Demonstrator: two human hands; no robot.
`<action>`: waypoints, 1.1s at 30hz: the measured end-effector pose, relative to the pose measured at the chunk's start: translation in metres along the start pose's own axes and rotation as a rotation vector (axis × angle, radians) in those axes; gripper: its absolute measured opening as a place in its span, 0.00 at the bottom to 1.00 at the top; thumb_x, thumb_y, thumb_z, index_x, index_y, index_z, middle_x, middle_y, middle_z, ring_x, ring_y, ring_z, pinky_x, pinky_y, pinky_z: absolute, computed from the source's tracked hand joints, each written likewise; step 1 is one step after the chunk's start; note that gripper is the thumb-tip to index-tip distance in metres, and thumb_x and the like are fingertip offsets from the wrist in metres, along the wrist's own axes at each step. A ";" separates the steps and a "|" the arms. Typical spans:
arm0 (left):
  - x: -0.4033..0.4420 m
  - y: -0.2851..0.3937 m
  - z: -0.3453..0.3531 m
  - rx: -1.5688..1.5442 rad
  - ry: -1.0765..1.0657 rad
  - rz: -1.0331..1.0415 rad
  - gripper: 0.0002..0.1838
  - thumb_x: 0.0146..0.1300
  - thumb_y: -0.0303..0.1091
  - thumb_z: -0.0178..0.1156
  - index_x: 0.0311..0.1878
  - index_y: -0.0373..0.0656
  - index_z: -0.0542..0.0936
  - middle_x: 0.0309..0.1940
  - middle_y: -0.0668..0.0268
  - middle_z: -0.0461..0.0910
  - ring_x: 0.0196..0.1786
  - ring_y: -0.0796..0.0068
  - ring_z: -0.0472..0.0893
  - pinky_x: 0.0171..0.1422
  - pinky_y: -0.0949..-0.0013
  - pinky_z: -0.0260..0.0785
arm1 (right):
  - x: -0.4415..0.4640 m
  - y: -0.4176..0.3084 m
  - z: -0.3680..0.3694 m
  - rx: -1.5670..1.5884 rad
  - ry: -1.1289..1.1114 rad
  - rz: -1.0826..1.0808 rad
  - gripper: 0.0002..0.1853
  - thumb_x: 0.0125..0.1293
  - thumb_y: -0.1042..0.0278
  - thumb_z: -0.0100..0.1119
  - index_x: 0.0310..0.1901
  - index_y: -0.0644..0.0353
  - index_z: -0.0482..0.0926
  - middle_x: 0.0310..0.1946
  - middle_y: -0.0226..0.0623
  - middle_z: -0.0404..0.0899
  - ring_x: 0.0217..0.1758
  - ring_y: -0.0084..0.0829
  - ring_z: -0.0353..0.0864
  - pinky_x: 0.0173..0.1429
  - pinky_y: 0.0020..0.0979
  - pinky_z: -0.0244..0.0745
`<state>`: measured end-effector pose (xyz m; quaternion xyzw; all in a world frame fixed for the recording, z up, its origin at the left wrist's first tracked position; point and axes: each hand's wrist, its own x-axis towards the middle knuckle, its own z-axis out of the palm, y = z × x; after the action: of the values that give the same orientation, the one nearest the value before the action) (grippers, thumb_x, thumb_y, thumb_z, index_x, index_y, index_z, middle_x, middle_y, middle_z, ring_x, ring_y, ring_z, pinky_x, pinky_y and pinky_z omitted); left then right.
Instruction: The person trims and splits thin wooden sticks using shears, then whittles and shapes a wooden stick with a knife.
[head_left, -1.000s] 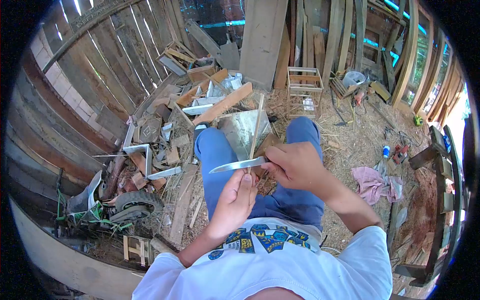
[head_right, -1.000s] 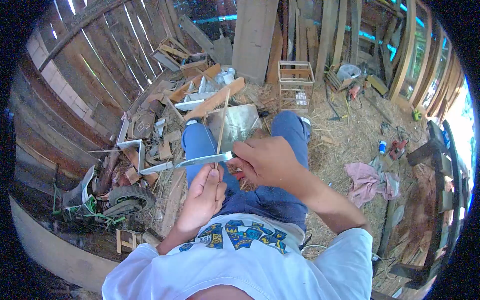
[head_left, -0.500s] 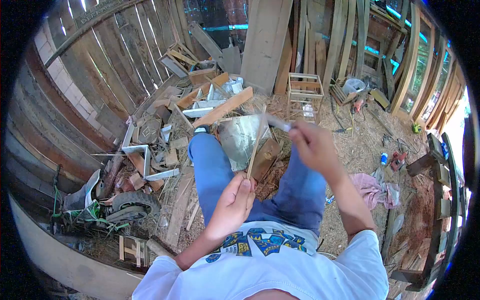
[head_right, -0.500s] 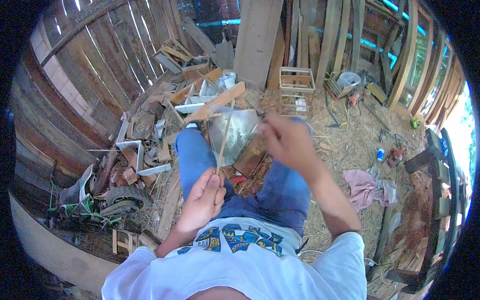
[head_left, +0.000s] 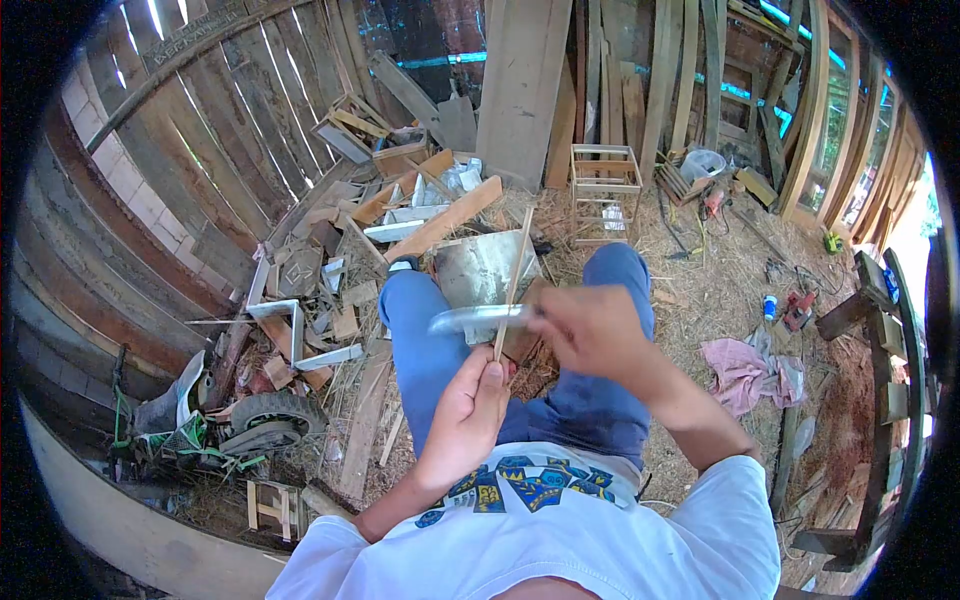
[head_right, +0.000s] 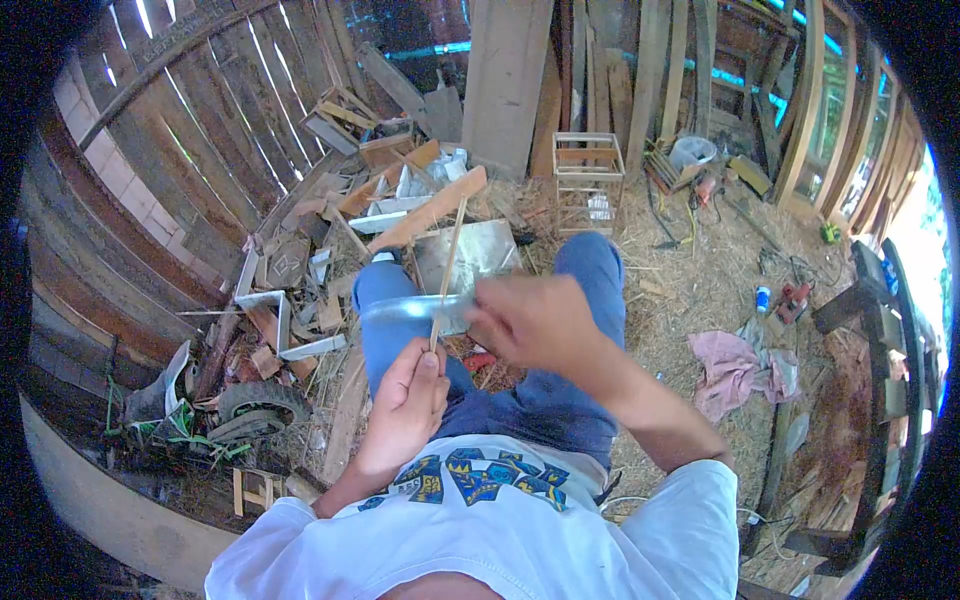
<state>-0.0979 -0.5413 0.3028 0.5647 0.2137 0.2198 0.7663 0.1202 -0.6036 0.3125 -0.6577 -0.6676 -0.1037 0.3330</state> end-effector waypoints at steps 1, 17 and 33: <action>-0.003 -0.002 0.000 0.000 -0.002 -0.003 0.11 0.86 0.36 0.43 0.48 0.42 0.72 0.25 0.80 0.61 0.23 0.91 0.58 0.26 0.80 0.48 | 0.001 0.013 0.000 -0.015 0.052 0.074 0.11 0.71 0.57 0.62 0.36 0.54 0.77 0.23 0.42 0.79 0.27 0.49 0.83 0.29 0.48 0.74; 0.011 0.011 -0.007 -0.239 -0.142 -0.244 0.14 0.86 0.46 0.41 0.43 0.49 0.69 0.22 0.78 0.57 0.18 0.89 0.51 0.19 0.77 0.39 | -0.007 -0.011 -0.007 0.079 -0.041 -0.090 0.13 0.68 0.59 0.65 0.31 0.55 0.73 0.21 0.39 0.73 0.24 0.48 0.77 0.26 0.45 0.68; 0.001 -0.006 -0.007 -0.226 -0.082 -0.222 0.13 0.86 0.43 0.41 0.44 0.48 0.69 0.20 0.79 0.57 0.16 0.89 0.52 0.17 0.77 0.43 | 0.012 0.078 -0.026 0.023 0.311 0.344 0.14 0.72 0.56 0.61 0.35 0.58 0.77 0.23 0.48 0.77 0.28 0.53 0.81 0.30 0.46 0.70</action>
<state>-0.1001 -0.5373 0.2948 0.4564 0.2172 0.1332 0.8525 0.2027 -0.5995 0.3159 -0.7341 -0.4875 -0.1377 0.4523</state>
